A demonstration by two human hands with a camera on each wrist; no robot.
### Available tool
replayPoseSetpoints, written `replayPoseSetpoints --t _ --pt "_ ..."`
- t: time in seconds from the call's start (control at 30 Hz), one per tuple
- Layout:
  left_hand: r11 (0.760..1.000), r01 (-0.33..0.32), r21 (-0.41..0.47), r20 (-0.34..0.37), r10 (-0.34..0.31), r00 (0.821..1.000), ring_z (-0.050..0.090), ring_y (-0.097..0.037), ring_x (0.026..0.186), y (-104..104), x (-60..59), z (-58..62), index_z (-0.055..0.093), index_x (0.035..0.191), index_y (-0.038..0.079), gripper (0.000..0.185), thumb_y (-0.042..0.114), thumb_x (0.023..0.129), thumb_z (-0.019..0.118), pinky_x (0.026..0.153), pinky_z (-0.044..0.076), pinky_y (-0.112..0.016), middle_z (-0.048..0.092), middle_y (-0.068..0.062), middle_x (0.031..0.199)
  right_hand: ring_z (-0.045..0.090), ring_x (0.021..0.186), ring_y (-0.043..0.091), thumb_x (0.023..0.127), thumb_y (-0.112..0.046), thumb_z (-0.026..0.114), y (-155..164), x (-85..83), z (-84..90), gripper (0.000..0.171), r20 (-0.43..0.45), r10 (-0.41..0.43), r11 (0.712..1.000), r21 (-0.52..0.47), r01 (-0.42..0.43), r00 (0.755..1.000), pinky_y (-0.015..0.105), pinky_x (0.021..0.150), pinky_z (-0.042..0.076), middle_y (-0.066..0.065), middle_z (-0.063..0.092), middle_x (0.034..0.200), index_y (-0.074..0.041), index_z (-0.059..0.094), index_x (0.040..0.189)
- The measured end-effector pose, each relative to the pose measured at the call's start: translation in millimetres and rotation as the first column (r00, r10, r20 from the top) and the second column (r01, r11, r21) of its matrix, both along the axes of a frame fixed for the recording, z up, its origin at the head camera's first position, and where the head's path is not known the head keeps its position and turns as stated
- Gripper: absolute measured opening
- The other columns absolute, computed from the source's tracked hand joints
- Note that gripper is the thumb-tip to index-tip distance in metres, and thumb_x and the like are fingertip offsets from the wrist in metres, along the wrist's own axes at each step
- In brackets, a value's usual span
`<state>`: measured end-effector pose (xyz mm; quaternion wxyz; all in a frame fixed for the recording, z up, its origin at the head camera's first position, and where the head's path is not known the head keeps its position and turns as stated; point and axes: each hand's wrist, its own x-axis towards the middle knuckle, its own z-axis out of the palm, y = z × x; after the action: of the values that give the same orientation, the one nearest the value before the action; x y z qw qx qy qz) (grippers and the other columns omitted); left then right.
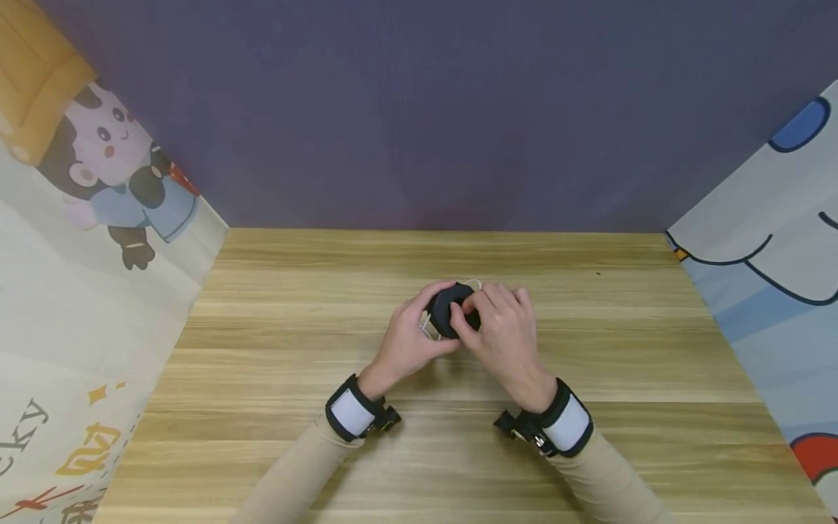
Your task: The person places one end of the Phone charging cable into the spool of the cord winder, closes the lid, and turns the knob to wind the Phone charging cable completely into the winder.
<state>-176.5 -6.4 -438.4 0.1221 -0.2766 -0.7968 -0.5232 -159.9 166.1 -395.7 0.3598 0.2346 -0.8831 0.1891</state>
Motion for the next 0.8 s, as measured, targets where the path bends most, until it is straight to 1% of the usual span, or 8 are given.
replayPoseSetpoints --t 0.1,0.43,0.57,0.8 --pt "1.0 -0.002 0.004 0.004 0.002 1.0 0.069 -0.026 0.117 0.7 0.4 -0.3 0.056 0.142 0.013 0.08 0.018 0.073 0.095 0.097 0.057 -0.04 0.068 -0.013 0.133 0.055 0.064 0.026 0.092 -0.02 0.071 -1.5 1.3 -1.0 0.025 0.015 -0.012 1.0 -0.021 0.013 1.0 0.041 0.064 0.036 0.005 0.058 0.069 -0.006 0.064 0.073" --pt "1.0 -0.013 0.005 0.012 0.012 1.0 0.068 -0.028 0.119 3.6 1.8 -0.2 0.057 0.141 0.013 0.079 0.014 0.072 0.095 0.098 0.057 -0.043 0.068 -0.014 0.134 0.055 0.059 0.027 0.087 -0.013 0.071 -7.0 2.8 -6.9 0.02 -0.003 -0.038 0.991 -0.132 0.037 0.999 0.042 0.063 0.034 0.009 0.059 0.068 -0.003 0.063 0.072" --pt "1.0 -0.006 0.007 0.03 0.006 1.0 0.067 -0.027 0.12 4.5 2.5 1.0 0.056 0.141 0.013 0.078 0.015 0.073 0.095 0.098 0.057 -0.041 0.067 -0.014 0.135 0.054 0.057 0.026 0.088 -0.012 0.07 -7.4 3.2 -8.6 0.02 0.012 -0.05 0.986 -0.158 0.051 0.999 0.042 0.063 0.033 0.009 0.059 0.067 -0.004 0.063 0.071" --pt "1.0 0.002 0.005 0.072 -0.002 0.997 0.069 -0.026 0.116 5.1 3.4 0.8 0.055 0.142 0.016 0.078 0.015 0.074 0.094 0.094 0.059 -0.04 0.068 -0.014 0.132 0.053 0.056 0.025 0.088 -0.012 0.069 -6.9 3.1 -10.5 0.02 0.033 -0.048 0.982 -0.18 0.053 0.998 0.043 0.064 0.032 0.009 0.059 0.067 -0.005 0.063 0.071"
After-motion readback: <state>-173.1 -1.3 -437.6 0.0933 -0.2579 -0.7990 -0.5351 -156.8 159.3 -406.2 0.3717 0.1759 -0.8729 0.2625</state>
